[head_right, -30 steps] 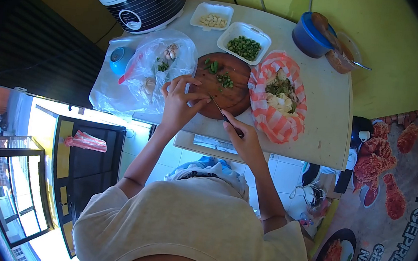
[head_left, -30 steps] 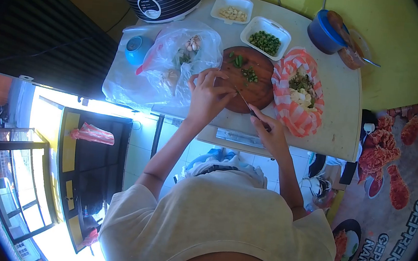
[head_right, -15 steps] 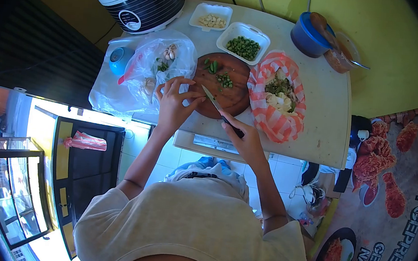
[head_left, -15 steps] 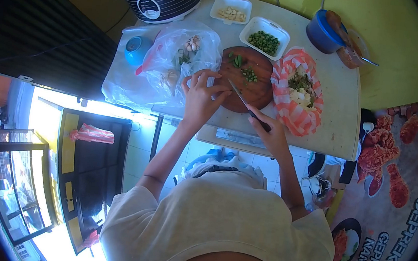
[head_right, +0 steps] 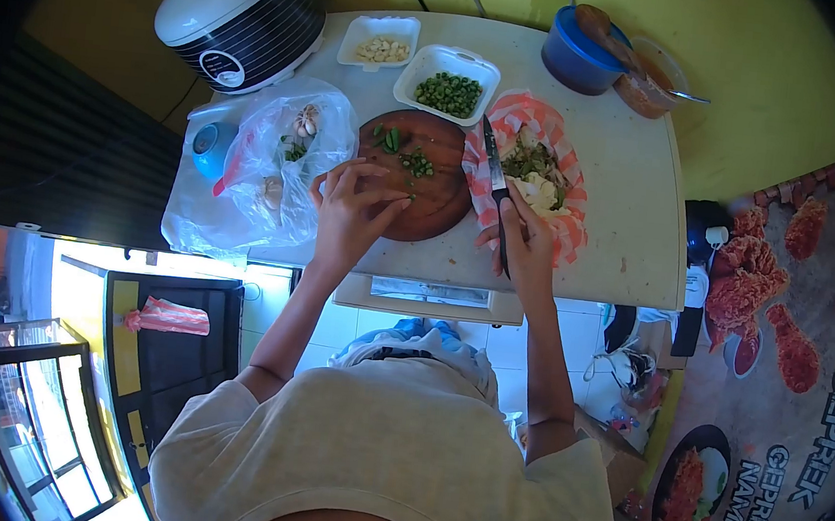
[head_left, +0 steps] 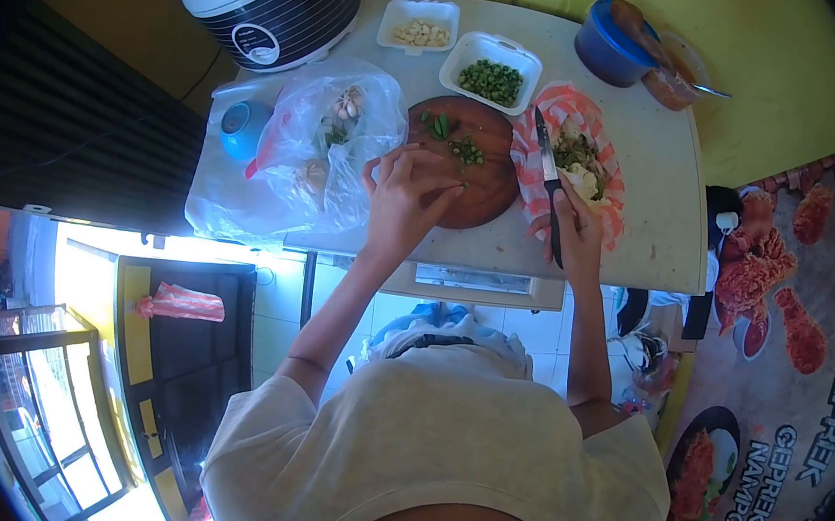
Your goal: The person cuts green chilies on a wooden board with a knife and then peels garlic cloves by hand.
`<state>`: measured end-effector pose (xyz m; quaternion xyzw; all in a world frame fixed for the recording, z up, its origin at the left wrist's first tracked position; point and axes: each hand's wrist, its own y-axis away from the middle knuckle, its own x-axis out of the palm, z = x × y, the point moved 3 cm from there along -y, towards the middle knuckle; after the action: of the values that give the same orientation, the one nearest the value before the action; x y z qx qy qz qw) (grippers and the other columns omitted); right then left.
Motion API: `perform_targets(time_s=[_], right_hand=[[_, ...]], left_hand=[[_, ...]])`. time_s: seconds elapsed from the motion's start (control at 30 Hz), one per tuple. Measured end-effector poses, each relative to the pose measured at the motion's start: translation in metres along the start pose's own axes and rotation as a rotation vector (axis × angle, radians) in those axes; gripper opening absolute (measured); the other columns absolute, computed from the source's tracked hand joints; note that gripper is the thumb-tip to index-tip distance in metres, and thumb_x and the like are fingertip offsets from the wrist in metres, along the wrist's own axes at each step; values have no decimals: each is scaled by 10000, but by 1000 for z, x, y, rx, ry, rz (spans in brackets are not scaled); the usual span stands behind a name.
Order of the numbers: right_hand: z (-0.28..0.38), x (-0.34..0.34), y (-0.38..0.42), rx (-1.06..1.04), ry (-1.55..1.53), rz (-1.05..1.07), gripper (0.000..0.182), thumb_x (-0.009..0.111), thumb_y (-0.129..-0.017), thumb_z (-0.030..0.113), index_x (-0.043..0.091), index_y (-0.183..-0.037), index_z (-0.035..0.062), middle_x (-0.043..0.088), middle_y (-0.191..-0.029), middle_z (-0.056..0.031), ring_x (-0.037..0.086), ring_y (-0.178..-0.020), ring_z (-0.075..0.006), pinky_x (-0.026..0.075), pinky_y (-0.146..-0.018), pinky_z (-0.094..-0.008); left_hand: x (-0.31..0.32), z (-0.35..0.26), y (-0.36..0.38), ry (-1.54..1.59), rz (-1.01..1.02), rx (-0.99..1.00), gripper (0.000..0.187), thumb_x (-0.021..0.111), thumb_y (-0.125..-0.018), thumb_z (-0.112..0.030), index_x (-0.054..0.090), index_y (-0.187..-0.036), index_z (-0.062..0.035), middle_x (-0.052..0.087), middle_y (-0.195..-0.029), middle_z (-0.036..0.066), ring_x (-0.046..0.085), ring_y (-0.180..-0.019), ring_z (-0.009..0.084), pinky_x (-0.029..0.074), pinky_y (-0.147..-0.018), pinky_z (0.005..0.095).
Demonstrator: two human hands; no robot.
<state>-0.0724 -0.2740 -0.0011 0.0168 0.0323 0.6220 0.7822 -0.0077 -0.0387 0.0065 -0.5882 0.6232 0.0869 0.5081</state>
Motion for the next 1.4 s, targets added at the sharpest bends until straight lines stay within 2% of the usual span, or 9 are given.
perform_targets(time_s=[0.03,0.13,0.33,0.5,0.77,0.97,1.03,1.13,1.4], right_hand=[[-5,-3,-5,11,-22,-13,460,462,-1041,269,448,-1432,26,653,-639,-132,461,-350,-96,384,-341,-245],[-13,-12,-9,117,-4,1,473,458,-1042,279,437,-1432,11,655,-645,-139,482,-354,-110,396,-344,-251],[-6,-24,2,54,-85,-100,491,432,-1050,284,401,-1448,-3,651,-640,-144,487,-356,-120,400,-347,-252],[-2,-23,5,68,-57,-67,499,426,-1053,311,405,-1448,7,638,-632,-130,479,-357,-112,394,-350,-245],[2,-15,7,144,-244,50,500,427,-1053,354,416,-1455,57,594,-602,-92,448,-349,-87,363,-333,-222],[-16,-5,-1,72,-45,47,459,477,-1040,268,435,-1454,75,557,-585,-50,413,-353,-58,334,-320,-216],[-17,-7,-1,51,168,-23,431,497,-1028,210,467,-1439,86,507,-573,-12,384,-387,-38,328,-346,-212],[-12,-13,4,41,241,-128,417,503,-1023,196,492,-1426,93,475,-587,15,373,-431,-30,328,-382,-203],[-1,-20,13,18,137,-177,422,524,-1023,238,503,-1420,97,495,-623,21,394,-464,-20,327,-410,-192]], left_hand=[[2,-2,-2,6,4,10,119,794,-747,-278,785,-846,-212,624,-1125,-3,493,-1219,216,242,-1037,501],[6,-8,-8,34,11,45,122,791,-751,-276,786,-850,-206,626,-1136,17,491,-1227,227,243,-1036,507],[11,-8,-12,21,16,51,125,796,-757,-298,796,-847,-212,632,-1122,17,497,-1224,229,242,-1030,466],[9,-8,-11,29,14,52,115,787,-755,-271,786,-842,-194,626,-1121,24,497,-1216,234,246,-1032,504],[-3,2,-4,-15,0,3,113,792,-748,-280,788,-839,-212,633,-1121,-5,500,-1211,218,243,-1033,480],[-3,2,0,-19,-7,-8,111,795,-744,-282,788,-834,-216,642,-1113,-17,500,-1211,212,237,-1031,465],[-3,1,1,-13,-7,-10,112,795,-744,-282,788,-834,-215,644,-1110,-17,499,-1214,214,234,-1032,466],[-4,3,2,0,-12,-12,115,795,-746,-282,787,-836,-210,641,-1110,-18,496,-1221,220,230,-1033,466],[-2,-1,3,-22,-16,-6,115,794,-756,-282,783,-832,-196,630,-1104,-23,495,-1217,214,237,-1041,490]])
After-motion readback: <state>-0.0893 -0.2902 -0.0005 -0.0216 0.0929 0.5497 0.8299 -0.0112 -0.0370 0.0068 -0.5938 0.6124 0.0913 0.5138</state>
